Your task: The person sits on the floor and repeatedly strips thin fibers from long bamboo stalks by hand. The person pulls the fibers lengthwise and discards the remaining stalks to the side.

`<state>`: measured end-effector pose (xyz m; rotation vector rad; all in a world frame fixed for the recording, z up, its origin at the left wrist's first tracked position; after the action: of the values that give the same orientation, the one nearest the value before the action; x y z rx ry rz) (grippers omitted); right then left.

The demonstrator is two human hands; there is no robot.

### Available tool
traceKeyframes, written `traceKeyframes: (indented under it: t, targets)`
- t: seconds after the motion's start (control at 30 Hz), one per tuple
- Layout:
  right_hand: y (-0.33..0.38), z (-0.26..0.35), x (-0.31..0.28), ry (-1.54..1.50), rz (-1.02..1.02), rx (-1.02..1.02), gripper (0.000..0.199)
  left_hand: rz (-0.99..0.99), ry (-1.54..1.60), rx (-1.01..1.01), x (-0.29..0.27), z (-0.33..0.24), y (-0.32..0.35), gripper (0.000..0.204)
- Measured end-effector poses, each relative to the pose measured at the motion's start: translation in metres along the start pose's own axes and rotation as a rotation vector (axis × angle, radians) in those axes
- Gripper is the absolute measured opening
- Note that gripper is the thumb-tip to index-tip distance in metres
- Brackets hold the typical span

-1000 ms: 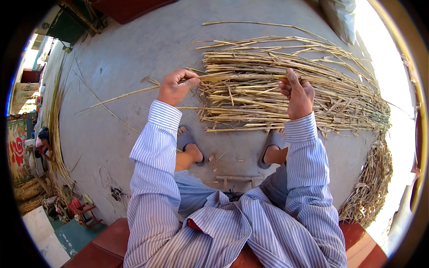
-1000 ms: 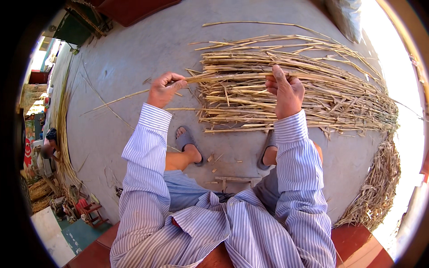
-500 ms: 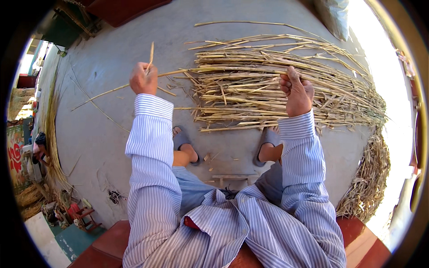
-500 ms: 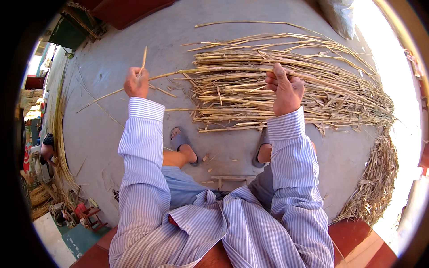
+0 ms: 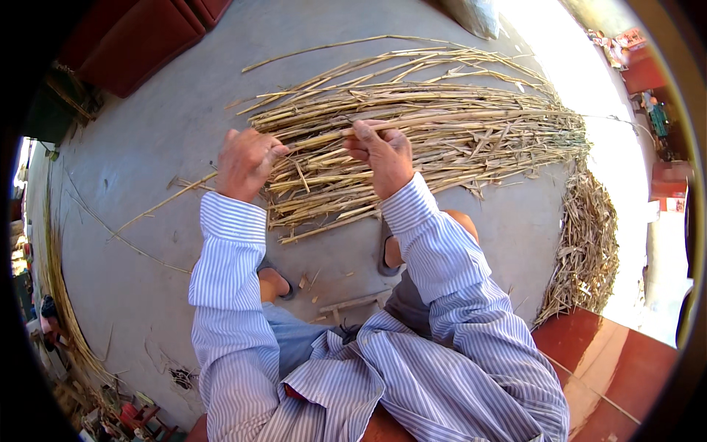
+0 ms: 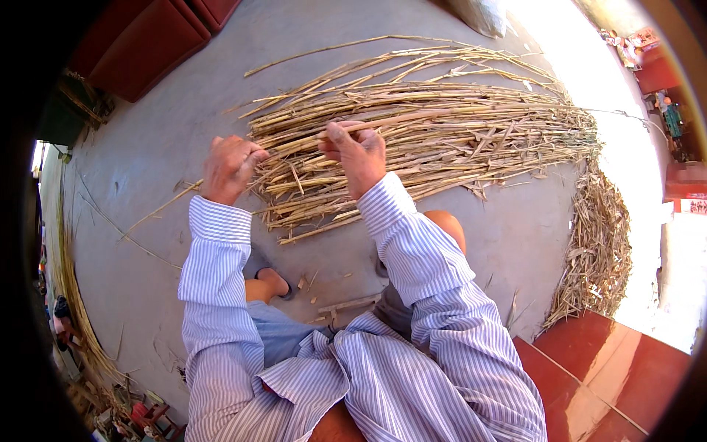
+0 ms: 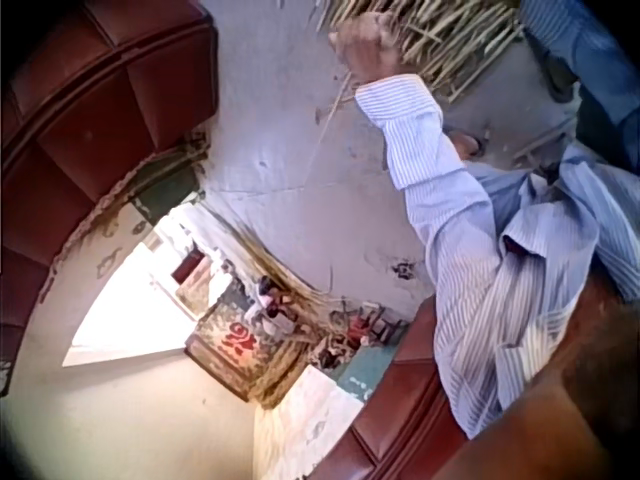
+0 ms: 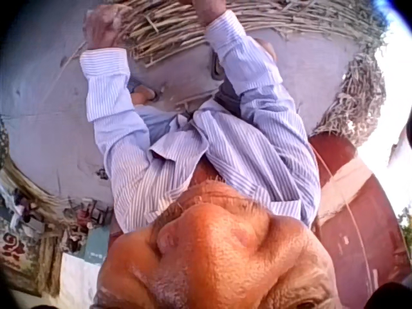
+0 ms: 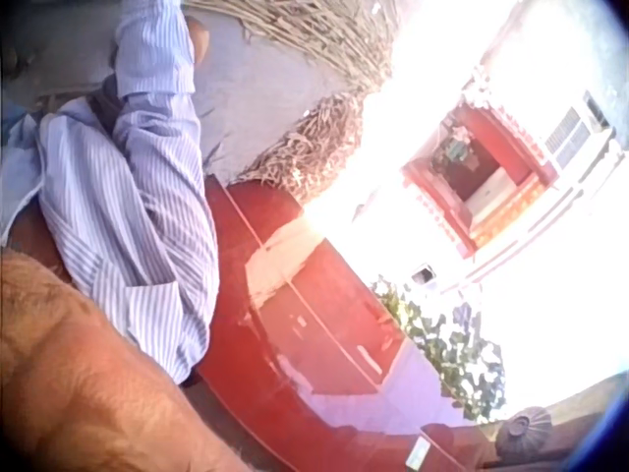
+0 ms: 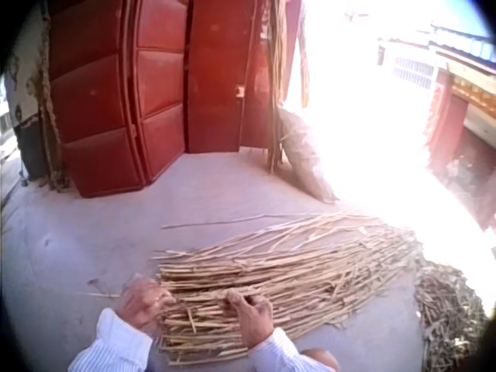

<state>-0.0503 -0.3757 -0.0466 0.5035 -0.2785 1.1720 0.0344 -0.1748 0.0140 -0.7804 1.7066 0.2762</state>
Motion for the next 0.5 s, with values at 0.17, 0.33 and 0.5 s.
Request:
traceKeyframes:
  t: [0.17,0.33,0.5]
  targets:
    - [-0.006,0.04,-0.041,0.09,-0.158,-0.157,0.024,0.039,-0.207,-0.341,-0.021,0.084,0.045,0.015]
    - [0.01,0.01,0.019,0.168,0.086,-0.076,0.025,-0.07,0.1,0.08,0.002,-0.008,0.005,0.025]
    - [0.009,0.022,0.019,0.165,0.071,-0.14,0.025,-0.212,0.371,-0.003,0.006,-0.014,-0.007,0.017]
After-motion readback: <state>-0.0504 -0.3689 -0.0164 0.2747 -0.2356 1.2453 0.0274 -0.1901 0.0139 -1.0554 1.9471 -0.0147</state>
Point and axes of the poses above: each hand's wrist, its own y-axis away from the middle knuckle, its own x-axis out of the palm, z = x × y, the point moved 7 cm from there along -y, towards the middle knuckle, and after that the axes turned 8 degrees about z, right-handed, at the moved point
